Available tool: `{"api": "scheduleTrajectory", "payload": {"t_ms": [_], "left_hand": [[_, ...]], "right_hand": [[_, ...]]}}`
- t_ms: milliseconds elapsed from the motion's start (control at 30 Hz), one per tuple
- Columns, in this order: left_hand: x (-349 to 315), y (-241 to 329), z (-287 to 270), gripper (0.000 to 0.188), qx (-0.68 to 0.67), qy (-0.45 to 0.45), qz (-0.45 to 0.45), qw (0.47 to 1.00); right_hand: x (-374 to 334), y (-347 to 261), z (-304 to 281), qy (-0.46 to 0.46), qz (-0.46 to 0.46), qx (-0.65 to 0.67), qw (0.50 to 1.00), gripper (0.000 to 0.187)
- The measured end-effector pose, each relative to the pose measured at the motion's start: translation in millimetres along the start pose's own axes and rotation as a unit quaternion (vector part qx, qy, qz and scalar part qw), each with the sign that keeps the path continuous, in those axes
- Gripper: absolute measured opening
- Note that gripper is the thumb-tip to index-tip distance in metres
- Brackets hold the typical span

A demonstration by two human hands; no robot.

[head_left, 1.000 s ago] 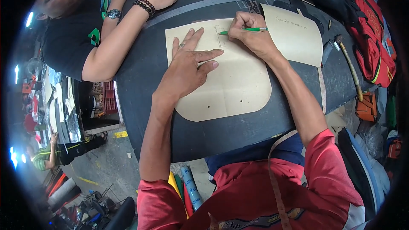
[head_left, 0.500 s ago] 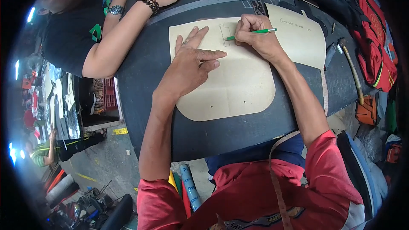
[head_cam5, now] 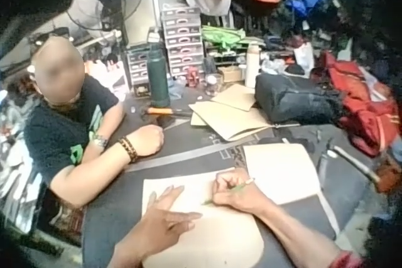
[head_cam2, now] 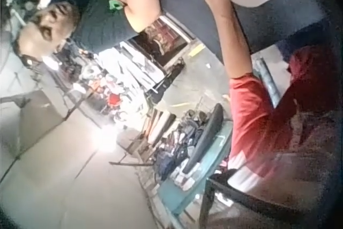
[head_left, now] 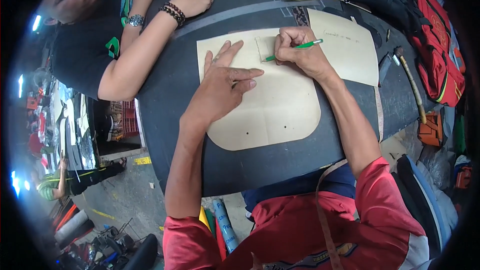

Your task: Drawing a design pattern on cardboard using a pencil and a black bag as a reference.

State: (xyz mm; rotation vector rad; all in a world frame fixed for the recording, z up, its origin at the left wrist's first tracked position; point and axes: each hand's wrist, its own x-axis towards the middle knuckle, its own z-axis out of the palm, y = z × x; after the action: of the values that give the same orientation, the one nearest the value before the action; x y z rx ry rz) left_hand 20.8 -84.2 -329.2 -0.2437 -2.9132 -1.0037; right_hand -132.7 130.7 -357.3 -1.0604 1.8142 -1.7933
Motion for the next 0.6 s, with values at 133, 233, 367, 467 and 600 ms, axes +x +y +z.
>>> {"api": "scheduleTrajectory", "payload": {"t_ms": [133, 233, 367, 467, 600], "left_hand": [[3, 2, 0, 0.029, -0.007, -0.018, -0.017, 1.000], [-1, 1, -1, 0.030, 0.003, -0.005, -0.013, 1.000], [0, 2, 1, 0.029, 0.025, -0.006, -0.006, 1.000], [0, 1, 7, 0.028, 0.050, 0.029, 0.010, 0.998], [19, -4, 0, 0.028, 0.105, 0.076, 0.031, 0.991]], "right_hand": [[3, -6, 3, 0.108, 0.035, 0.093, 0.989, 0.011], [9, -12, 21, 0.165, -0.002, -0.063, 0.984, 0.026], [7, -6, 13, 0.148, -0.080, -0.318, 0.933, 0.028], [6, -14, 7, 0.150, 0.055, -0.136, 0.978, 0.028], [2, -3, 13, 0.189, -0.070, -0.245, 0.948, 0.017]]}}
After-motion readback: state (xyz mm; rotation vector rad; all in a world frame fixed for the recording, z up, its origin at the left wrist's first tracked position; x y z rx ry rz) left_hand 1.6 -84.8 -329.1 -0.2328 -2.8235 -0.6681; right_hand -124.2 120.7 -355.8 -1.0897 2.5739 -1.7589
